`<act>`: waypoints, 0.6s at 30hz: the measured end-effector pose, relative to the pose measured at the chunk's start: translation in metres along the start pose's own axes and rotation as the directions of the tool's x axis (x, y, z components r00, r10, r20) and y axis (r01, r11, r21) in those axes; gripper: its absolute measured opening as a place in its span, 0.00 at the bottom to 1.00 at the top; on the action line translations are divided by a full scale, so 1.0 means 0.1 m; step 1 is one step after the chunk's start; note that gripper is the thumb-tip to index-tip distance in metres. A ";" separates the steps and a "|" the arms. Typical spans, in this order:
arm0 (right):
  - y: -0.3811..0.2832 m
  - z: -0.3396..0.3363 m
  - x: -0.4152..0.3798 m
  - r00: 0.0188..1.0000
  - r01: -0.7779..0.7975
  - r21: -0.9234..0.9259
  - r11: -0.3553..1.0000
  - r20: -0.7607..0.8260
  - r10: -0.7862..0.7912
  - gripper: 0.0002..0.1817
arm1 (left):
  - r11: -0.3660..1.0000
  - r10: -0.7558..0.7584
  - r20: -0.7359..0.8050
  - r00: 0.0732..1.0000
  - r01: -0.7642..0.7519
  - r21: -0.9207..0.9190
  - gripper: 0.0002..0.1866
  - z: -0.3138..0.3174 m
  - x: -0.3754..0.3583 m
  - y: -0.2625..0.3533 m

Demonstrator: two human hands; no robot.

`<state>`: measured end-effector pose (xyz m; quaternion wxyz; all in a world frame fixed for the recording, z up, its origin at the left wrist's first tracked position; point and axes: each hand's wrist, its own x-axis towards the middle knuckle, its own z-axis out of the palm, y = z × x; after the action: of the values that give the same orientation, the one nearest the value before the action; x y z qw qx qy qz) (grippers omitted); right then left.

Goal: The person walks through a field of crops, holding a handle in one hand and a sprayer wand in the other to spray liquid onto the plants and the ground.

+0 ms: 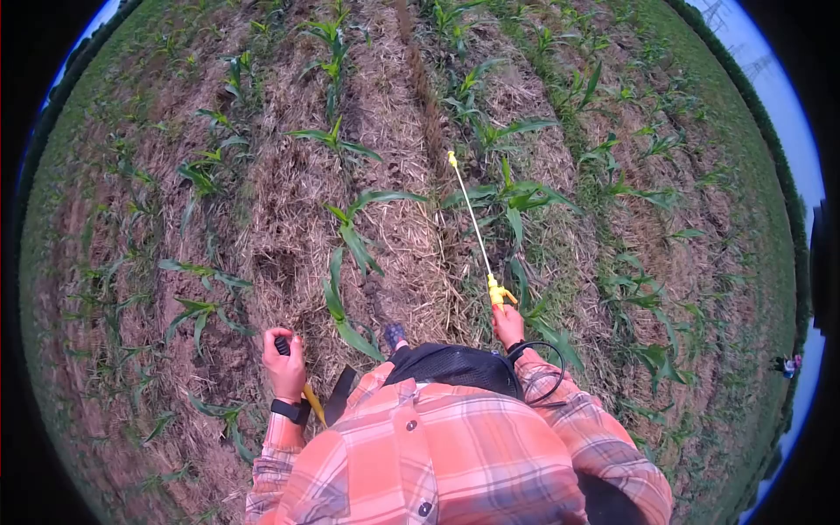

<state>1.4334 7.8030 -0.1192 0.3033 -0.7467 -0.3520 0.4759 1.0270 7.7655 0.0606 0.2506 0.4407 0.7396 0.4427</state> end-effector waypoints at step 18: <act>-1.14 0.74 0.23 0.681 0.623 -0.380 0.683 0.693 -0.235 0.15 | 1.000 -0.027 -0.113 0.993 0.026 -0.010 0.06 -0.08 0.54 -0.33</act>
<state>1.3446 7.8954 -0.0679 0.0383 -0.5020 -0.7320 0.4590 0.9803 7.8024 0.0361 0.2160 0.4041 0.7563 0.4669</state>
